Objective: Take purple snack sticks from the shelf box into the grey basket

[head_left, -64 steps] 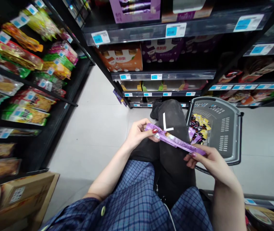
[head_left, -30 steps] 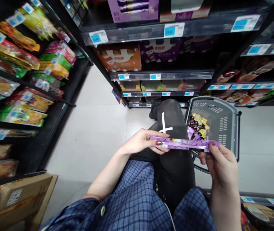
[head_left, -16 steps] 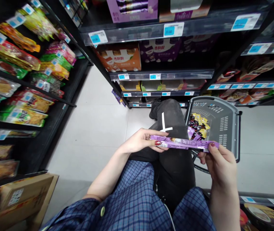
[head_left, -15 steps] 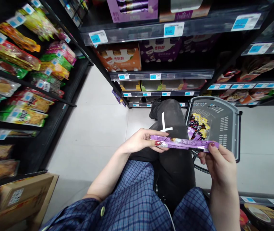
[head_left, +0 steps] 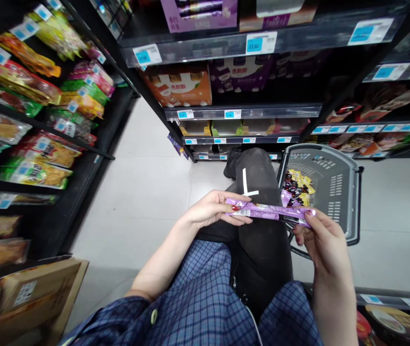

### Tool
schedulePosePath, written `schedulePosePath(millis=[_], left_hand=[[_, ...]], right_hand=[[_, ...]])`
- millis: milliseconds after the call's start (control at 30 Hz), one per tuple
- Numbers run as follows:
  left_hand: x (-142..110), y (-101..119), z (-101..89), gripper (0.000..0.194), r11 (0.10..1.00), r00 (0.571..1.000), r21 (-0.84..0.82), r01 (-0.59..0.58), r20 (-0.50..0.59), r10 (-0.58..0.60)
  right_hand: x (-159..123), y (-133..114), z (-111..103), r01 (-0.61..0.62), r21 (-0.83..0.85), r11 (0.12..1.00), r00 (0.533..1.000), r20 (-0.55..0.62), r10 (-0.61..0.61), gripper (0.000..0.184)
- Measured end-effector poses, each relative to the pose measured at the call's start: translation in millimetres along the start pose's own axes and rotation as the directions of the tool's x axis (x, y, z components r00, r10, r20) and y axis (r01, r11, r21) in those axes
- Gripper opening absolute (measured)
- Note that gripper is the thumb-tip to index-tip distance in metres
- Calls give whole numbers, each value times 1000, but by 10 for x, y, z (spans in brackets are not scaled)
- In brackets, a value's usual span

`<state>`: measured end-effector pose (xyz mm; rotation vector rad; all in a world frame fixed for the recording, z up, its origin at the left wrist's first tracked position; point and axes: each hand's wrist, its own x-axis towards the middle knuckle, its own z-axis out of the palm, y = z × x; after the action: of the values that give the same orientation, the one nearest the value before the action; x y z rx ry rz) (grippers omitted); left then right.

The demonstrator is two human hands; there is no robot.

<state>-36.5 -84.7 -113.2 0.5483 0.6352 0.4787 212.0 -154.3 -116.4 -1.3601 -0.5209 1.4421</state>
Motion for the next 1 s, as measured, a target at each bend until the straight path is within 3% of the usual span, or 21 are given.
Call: schedulePosePath(millis=[233,533,667,767,867,933,1000], left_hand=[[0,-11,-6,37,1000,1000,25,-16,9,16],[-68,13,-17,37,959,991,249,-132,34,127],[-60,24,-8,37,823,980,544,-163,-5,197],[-39,17,75,39,664,996,743,-87,46,78],[0,-40,200,33,533,992,840,-108,128,-2],[34,-109,271,29,552,989,823,-133,144,24],[67,-188,314,27,705,990,694,-143,93,109]], right_hand=[[-13,8,15,120,5,993,993,6,-120,21],[-64,67,-105,345,-123,931,937,102,-334,18],[-103,28,-139,362,-255,897,930,157,-331,18],[-133,0,-71,357,-388,850,928,256,-273,17],[-146,18,60,392,-454,800,915,285,-286,15],[-152,44,152,440,-400,804,897,231,-376,17],[-162,66,228,478,-305,824,878,153,-453,21]])
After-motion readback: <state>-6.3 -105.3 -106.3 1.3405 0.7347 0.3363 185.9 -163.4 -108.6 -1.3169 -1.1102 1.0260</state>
